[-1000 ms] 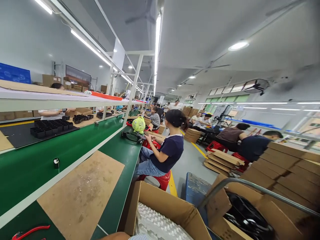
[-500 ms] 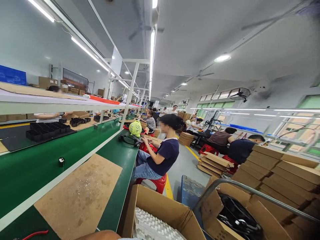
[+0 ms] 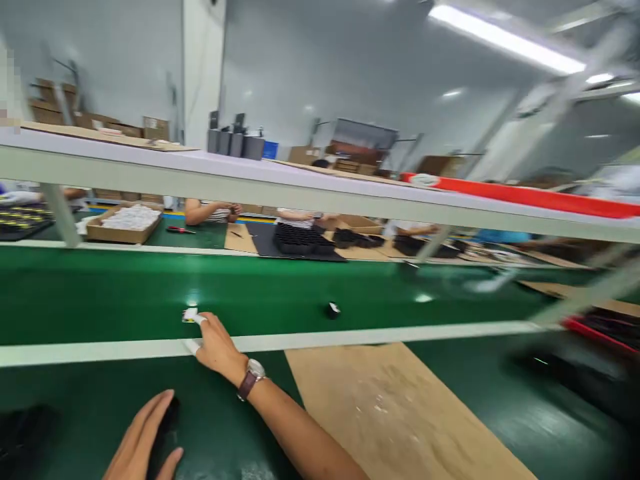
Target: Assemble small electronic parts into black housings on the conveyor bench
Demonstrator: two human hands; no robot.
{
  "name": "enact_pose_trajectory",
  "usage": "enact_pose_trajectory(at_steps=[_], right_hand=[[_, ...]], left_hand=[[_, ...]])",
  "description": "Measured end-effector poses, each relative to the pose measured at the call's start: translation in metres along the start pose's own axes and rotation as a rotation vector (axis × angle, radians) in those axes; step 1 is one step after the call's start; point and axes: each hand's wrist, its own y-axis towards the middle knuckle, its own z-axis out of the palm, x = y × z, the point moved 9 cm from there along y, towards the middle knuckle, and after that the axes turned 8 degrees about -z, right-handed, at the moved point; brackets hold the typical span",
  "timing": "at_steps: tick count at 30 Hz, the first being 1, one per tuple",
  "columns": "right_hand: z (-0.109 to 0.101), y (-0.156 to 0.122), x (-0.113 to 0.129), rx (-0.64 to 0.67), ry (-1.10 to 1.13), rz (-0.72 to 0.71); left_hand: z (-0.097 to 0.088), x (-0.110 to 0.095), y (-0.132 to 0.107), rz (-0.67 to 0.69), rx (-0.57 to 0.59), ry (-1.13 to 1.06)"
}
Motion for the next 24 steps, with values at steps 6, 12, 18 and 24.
enact_pose_trajectory(at_steps=[6,12,18,24], right_hand=[[0.028,0.033,-0.024,-0.011,-0.022,0.087],[0.018,0.030,-0.042,0.003,0.010,0.091],[0.000,-0.066,0.015,0.086,0.192,-0.113],[0.000,-0.148,0.068,0.103,0.221,-0.291]], left_hand=[[0.012,0.007,-0.005,-0.057,0.118,0.022],[0.005,0.003,-0.005,-0.029,0.147,0.032],[-0.010,0.000,0.002,-0.075,0.092,-0.032],[-0.037,-0.028,0.008,0.034,-0.063,0.061]])
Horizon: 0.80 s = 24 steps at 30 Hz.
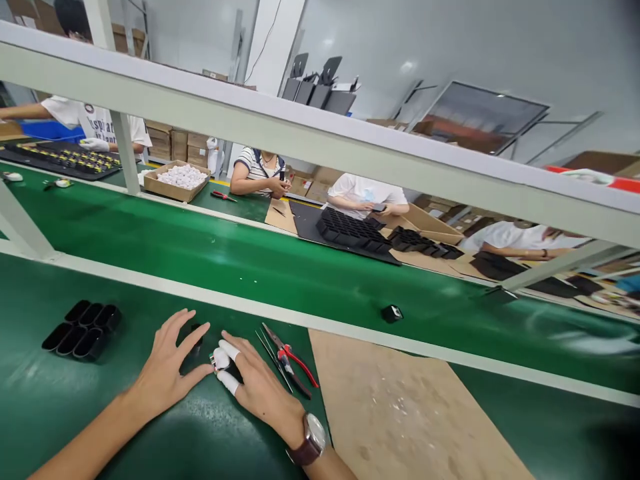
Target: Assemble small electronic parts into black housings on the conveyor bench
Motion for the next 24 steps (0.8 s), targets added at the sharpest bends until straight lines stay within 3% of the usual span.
enact_pose_trajectory(at_steps=[4,8,13,19,24], right_hand=[[0.010,-0.014,0.008,0.018,-0.247,0.015],[0.021,-0.016,0.018,0.053,-0.438,-0.019],[0.012,-0.020,0.022,0.068,-0.365,-0.027],[-0.042,-0.066,-0.029,-0.137,-0.453,0.264],[-0.053,-0.090,-0.063,-0.131,-0.427,0.315]], left_hand=[[-0.002,-0.027,-0.002,0.099,0.004,0.092],[0.007,-0.041,-0.006,0.129,0.023,0.121],[0.011,-0.042,-0.008,0.141,0.007,0.167],[0.010,-0.039,-0.013,0.208,0.020,0.241],[0.025,-0.049,-0.011,0.276,0.029,0.291]])
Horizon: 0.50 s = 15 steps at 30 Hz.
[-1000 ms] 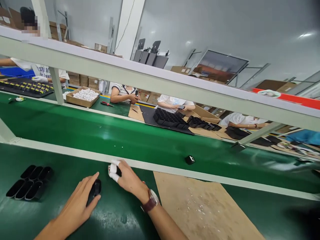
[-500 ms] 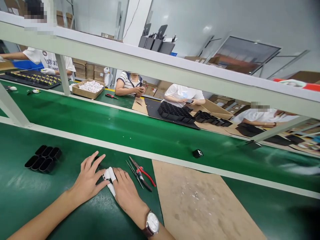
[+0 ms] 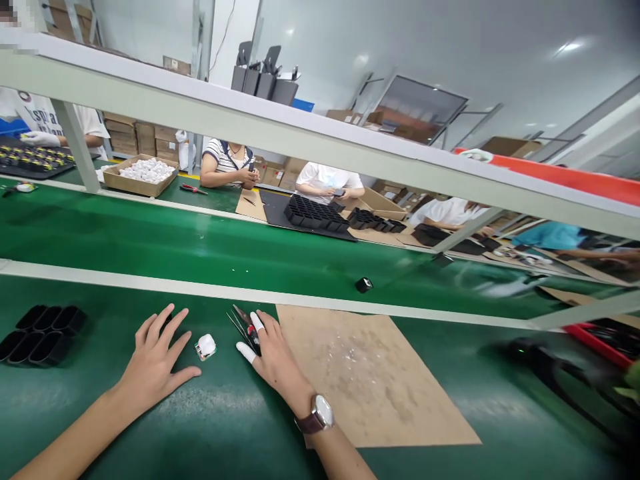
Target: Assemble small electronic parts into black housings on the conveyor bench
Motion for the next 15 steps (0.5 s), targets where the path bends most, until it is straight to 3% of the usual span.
enact_pose_trajectory(at_steps=[4,9,15], right_hand=[[0.006,0.005,0.002,0.028,0.028,0.005],[0.005,0.015,0.015,0.044,-0.046,0.062],[-0.009,0.030,0.075,-0.048,0.115,-0.186]], left_hand=[[0.009,-0.010,0.005,0.014,0.000,0.007],[0.007,-0.005,0.005,-0.026,-0.031,-0.053],[0.003,0.000,0.003,-0.045,0.014,-0.113]])
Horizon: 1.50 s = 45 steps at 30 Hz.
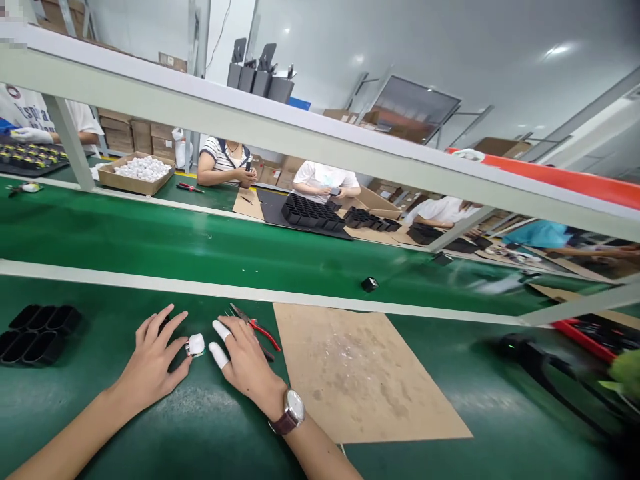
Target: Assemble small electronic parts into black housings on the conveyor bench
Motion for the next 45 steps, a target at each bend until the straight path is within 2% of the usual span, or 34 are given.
enact_pose_trajectory(at_steps=[4,7,10,18,23,29,35,40,45], right_hand=[[0.022,0.003,0.027,0.095,-0.021,-0.033],[0.041,-0.004,0.036,0.179,-0.108,-0.073],[0.050,-0.008,0.039,0.227,-0.175,-0.129],[0.045,0.000,0.028,0.190,-0.044,-0.026],[0.053,-0.004,0.028,0.220,-0.029,-0.049],[0.046,-0.010,0.027,0.170,0.006,-0.069],[0.047,-0.018,0.035,0.164,-0.092,-0.124],[0.040,-0.017,0.032,0.125,-0.024,-0.127],[0.036,-0.019,0.036,0.125,-0.084,-0.197]], left_hand=[[-0.001,0.003,-0.003,-0.022,0.045,-0.012],[-0.001,0.004,-0.004,-0.035,0.061,-0.009],[0.000,0.002,-0.003,-0.040,0.065,-0.013],[0.002,-0.001,0.000,-0.053,0.099,-0.030],[0.003,0.000,0.001,-0.057,0.104,-0.031],[-0.001,-0.001,0.002,-0.079,0.083,-0.042],[-0.001,-0.002,0.001,-0.076,0.093,-0.048],[-0.001,-0.001,0.000,-0.084,0.093,-0.044],[-0.002,-0.001,0.000,-0.072,0.068,-0.049]])
